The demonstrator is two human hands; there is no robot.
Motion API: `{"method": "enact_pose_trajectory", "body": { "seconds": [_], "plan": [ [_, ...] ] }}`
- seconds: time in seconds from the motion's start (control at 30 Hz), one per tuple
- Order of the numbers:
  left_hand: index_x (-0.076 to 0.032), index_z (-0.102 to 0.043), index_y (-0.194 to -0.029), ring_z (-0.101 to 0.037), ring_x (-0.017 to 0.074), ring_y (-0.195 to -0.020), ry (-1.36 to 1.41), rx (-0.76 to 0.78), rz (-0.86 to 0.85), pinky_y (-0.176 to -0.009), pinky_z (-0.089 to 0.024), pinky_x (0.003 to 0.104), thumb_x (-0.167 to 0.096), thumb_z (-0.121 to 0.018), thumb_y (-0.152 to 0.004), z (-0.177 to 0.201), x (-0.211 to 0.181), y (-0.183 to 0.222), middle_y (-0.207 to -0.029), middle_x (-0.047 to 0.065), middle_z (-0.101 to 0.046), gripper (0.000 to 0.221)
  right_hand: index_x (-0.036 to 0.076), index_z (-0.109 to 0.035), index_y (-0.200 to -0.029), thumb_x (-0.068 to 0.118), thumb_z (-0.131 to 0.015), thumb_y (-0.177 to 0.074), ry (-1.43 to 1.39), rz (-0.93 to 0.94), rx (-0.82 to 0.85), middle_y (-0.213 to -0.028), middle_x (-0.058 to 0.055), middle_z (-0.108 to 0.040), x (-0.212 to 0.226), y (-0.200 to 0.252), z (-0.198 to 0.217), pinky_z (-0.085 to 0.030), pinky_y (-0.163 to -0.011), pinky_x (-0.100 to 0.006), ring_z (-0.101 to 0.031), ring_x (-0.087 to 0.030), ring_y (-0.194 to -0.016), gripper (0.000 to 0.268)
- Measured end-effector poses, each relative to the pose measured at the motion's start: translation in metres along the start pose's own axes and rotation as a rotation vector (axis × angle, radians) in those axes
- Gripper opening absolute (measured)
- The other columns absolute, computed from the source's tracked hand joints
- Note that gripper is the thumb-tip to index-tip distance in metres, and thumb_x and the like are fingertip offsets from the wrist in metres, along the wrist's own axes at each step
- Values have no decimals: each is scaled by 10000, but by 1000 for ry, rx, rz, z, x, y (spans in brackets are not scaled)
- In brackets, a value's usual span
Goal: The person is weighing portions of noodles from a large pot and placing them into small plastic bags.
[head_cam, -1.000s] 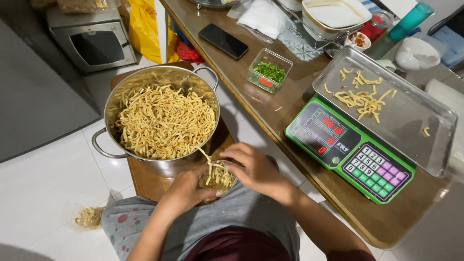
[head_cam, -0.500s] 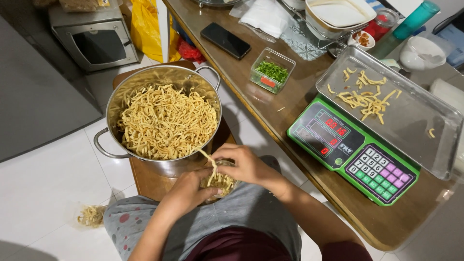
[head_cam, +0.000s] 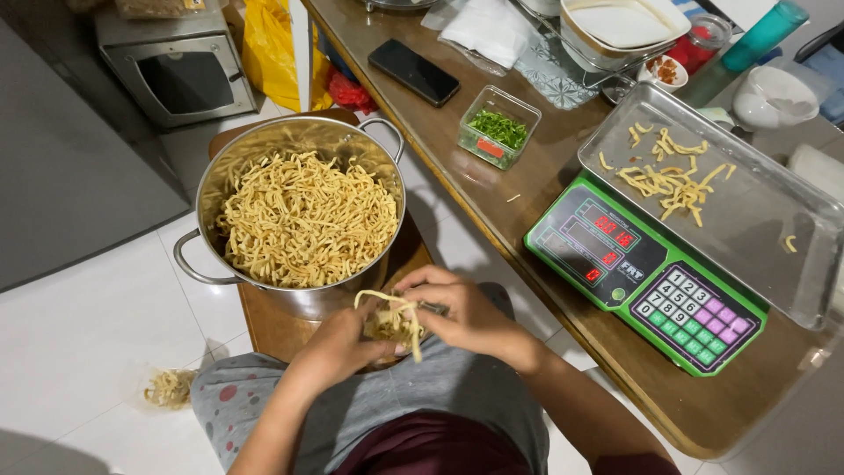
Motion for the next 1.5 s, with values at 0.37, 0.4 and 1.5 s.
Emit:
{"method": "enact_pose_trajectory", "body": {
  "seconds": [0.37, 0.4, 1.5],
  "plan": [
    [-181, -343, -1584, -554, 276, -1385, 31, -39, -91, -1163, -416, 421, -296, -821, -843, -2, 1, -4, -1544, 129, -477, 889, 64, -762, -1102, 119, -660, -977, -18, -488, 189, -725, -19, -653, 14, -1, 13, -315, -453, -240, -442, -78, -501, 171],
    [-157, -357, -1571, -539, 285, -1393, 28, -46, -98, -1168, -412, 439, -313, -832, -833, -3, 2, -4, -1552, 121, -476, 892, 99, -741, -983, 151, -680, -980, 106, -471, 258, -704, 2, -637, 12, -3, 13, -331, -502, -266, -459, -83, -527, 80],
    [-204, -675, -1361, -697, 395, -1140, -125, -153, -123, -975, -559, 512, -146, -641, -861, -9, 5, 6, -1163, 178, -764, 505, 102, -669, -1051, -68, -547, -922, 623, -132, 187, -917, -33, -626, -18, 0, -11, -517, -643, -338, -630, -208, -776, 246]
  ]
}}
Point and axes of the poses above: each hand's wrist, its own y-axis away from the middle knuckle, its own z-axis out of the back of the hand, x = y × z, the point moved 2 cm from there along -y, towards the middle knuckle
